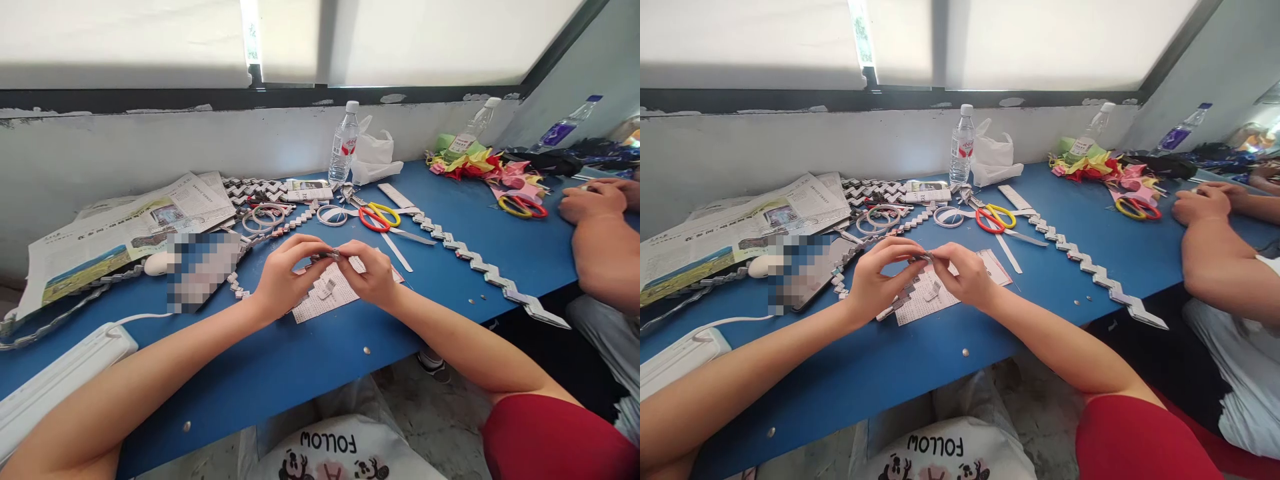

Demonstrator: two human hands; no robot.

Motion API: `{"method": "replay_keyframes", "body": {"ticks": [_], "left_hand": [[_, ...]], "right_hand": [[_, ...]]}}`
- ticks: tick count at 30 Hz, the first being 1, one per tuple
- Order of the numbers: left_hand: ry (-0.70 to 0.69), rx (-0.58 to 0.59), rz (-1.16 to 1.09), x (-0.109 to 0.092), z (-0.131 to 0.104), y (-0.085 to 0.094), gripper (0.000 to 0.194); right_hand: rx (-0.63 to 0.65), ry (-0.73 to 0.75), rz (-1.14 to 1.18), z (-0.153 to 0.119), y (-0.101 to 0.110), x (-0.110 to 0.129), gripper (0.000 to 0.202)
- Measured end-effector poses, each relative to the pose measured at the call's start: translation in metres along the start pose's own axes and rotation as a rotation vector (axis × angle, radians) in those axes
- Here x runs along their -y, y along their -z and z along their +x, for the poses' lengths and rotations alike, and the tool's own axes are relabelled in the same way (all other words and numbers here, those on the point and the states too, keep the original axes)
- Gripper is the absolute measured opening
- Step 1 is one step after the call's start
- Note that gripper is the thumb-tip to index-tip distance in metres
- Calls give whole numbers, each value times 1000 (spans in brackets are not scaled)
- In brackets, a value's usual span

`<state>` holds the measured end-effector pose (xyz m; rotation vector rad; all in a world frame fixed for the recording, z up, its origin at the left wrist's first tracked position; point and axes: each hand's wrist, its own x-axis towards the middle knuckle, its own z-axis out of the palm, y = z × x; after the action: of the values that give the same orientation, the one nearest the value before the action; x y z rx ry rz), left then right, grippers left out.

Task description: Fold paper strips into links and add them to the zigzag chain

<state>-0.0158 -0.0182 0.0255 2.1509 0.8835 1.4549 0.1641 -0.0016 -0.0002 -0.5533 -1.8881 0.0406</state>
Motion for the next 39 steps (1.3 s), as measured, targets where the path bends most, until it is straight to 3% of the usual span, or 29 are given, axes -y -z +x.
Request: {"method": "replay_keyframes", "body": {"ticks": [4, 7, 11, 14, 21, 24, 28, 32, 34, 39], "left_hand": [[270, 137, -90, -5, 8, 6, 15], [400, 265, -100, -7, 16, 13, 21], [500, 363, -82, -3, 23, 20, 23], [631, 411, -111, 8, 23, 22, 27], [1007, 280, -430, 37, 1, 29, 43], [1074, 210, -619, 39, -10, 30, 40], [1114, 131, -761, 36, -18, 29, 34], [1123, 55, -892, 34, -20, 29, 33], [1115, 41, -942, 34, -20, 29, 33], [1131, 2, -960, 32, -19, 31, 35]], "right_hand": [[79, -29, -29, 0, 1, -1, 11], [125, -103, -15, -2, -2, 0, 8], [240, -278, 37, -3, -6, 1, 7], [419, -443, 115, 2, -5, 0, 10], [943, -621, 90, 14, 12, -11, 21], [1052, -651, 89, 13, 15, -10, 11], [1014, -703, 140, 12, 15, -3, 9], [714, -833, 411, 21, 6, 8, 14], [609, -903, 440, 28, -3, 14, 19], [552, -976, 500, 36, -24, 24, 12]]}}
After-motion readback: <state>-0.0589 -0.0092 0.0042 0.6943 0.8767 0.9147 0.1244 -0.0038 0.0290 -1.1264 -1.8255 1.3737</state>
